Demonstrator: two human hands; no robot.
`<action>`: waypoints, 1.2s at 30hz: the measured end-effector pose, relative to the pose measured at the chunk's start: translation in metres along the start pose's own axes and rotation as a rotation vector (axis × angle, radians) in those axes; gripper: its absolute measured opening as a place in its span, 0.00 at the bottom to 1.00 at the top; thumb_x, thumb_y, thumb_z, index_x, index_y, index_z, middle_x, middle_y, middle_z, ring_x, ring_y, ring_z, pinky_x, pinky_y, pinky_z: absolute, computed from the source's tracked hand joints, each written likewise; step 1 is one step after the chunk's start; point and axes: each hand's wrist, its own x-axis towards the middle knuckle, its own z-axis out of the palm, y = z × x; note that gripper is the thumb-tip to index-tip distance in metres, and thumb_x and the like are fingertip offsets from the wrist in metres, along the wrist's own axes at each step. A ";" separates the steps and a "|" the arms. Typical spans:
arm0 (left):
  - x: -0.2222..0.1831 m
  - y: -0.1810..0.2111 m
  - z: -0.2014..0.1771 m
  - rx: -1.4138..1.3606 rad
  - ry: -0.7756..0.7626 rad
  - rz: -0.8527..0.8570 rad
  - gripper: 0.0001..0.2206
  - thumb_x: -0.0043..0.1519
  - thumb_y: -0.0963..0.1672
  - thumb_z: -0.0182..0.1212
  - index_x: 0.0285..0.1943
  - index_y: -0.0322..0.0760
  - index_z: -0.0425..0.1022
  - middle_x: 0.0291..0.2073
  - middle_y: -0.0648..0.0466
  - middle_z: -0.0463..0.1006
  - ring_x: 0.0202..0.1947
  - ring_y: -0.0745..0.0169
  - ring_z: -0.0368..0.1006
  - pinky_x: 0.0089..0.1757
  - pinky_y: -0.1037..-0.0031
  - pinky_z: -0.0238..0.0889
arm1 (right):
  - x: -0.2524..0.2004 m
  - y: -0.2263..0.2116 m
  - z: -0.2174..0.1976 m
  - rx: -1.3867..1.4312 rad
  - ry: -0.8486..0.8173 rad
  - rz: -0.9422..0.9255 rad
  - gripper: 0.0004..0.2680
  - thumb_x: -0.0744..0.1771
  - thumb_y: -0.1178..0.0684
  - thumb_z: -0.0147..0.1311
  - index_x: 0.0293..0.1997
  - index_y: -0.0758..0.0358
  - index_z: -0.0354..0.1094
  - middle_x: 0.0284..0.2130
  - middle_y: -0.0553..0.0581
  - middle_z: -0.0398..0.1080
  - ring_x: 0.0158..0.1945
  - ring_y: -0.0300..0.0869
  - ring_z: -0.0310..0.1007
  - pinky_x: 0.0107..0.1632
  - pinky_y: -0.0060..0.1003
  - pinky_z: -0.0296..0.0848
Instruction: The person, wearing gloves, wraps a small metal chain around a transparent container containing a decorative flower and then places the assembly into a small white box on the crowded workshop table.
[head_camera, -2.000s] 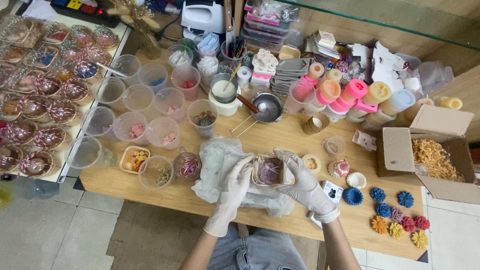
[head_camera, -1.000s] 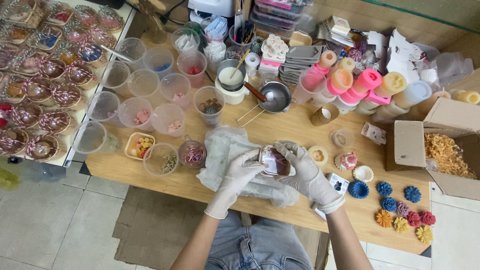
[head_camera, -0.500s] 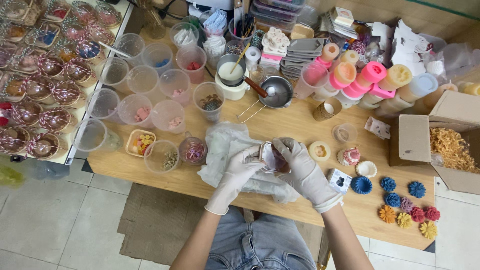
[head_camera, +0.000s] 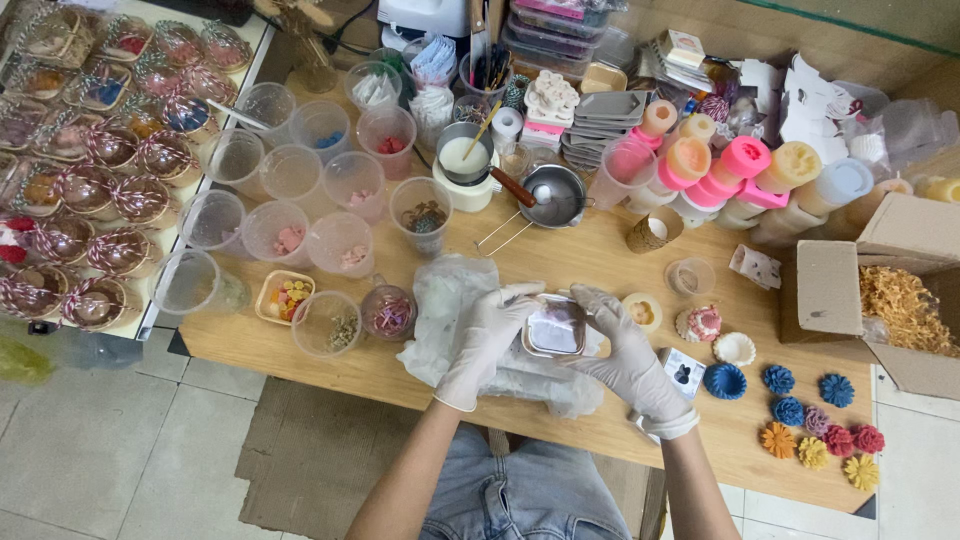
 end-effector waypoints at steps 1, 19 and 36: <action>0.003 -0.001 0.000 0.001 -0.003 0.002 0.14 0.62 0.40 0.63 0.56 0.33 0.81 0.46 0.55 0.85 0.41 0.75 0.77 0.42 0.83 0.69 | -0.002 0.001 0.000 -0.001 0.003 0.000 0.37 0.54 0.56 0.74 0.69 0.65 0.56 0.64 0.64 0.61 0.68 0.52 0.62 0.67 0.42 0.63; 0.011 -0.025 -0.010 -0.053 0.041 0.033 0.10 0.62 0.39 0.62 0.50 0.30 0.83 0.40 0.54 0.85 0.37 0.74 0.76 0.39 0.83 0.68 | -0.004 0.026 0.016 -0.167 -0.024 0.025 0.37 0.51 0.53 0.76 0.66 0.60 0.60 0.61 0.60 0.66 0.63 0.51 0.66 0.63 0.41 0.67; 0.195 0.024 -0.152 1.315 0.088 0.418 0.08 0.59 0.41 0.57 0.42 0.35 0.82 0.39 0.38 0.82 0.42 0.39 0.79 0.44 0.56 0.71 | -0.029 0.141 -0.005 -0.180 0.119 -0.204 0.20 0.59 0.60 0.66 0.56 0.63 0.70 0.53 0.59 0.75 0.55 0.46 0.76 0.53 0.37 0.75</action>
